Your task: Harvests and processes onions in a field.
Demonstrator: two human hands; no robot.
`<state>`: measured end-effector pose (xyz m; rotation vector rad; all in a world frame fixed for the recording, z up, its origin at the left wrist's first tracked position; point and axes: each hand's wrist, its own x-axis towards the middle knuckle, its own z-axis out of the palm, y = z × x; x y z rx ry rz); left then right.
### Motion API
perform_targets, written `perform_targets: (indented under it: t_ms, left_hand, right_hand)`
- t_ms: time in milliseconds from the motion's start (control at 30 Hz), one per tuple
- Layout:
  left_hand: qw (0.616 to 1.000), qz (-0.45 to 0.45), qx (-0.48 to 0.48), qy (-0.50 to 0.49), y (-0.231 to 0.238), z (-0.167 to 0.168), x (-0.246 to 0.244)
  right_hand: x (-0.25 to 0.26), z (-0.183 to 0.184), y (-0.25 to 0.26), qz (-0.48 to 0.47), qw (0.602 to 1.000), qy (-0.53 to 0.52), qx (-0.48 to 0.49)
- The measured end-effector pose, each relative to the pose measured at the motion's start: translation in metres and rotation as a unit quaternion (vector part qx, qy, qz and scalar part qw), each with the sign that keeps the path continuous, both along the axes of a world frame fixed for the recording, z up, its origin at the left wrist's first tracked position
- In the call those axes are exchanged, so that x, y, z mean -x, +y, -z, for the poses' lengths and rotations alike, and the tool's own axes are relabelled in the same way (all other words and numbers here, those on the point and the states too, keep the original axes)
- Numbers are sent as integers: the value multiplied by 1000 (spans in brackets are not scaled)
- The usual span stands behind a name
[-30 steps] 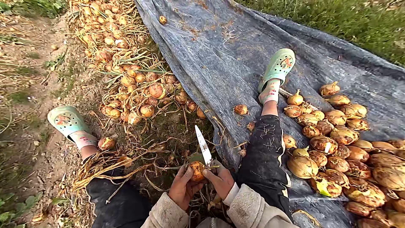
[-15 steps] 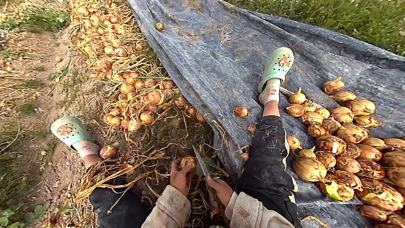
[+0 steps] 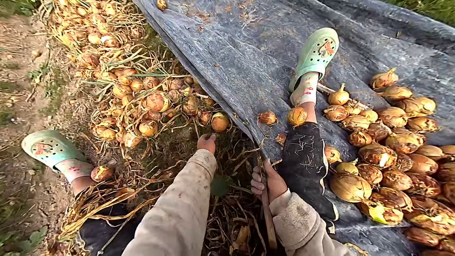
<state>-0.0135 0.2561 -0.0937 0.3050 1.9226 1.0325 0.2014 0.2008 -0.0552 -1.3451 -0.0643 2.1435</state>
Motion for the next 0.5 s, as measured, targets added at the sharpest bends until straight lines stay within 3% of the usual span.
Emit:
perform_targets:
  t_ms: [100, 200, 267, 367, 433, 500]
  left_hand:
    - [997, 10, 75, -18, 38, 12, -5]
    - [994, 11, 110, 7, 76, 0, -13]
    - [986, 53, 142, 68, 90, -12, -15]
    - [957, 133, 206, 158, 102, -22, -13]
    - [958, 141, 184, 167, 98, -19, -10]
    - [980, 105, 87, 144, 81, -6, -6]
  right_hand:
    - [-11, 24, -5, 18, 998, 58, -17]
    - [1, -21, 0, 29, 999, -20, -8]
    - [5, -34, 1, 21, 999, -45, -1]
    - [-5, -13, -2, 1, 999, -10, -33]
    - [-7, -9, 0, -4, 1000, -4, -29]
    - [-1, -11, 2, -15, 1000, -17, -22]
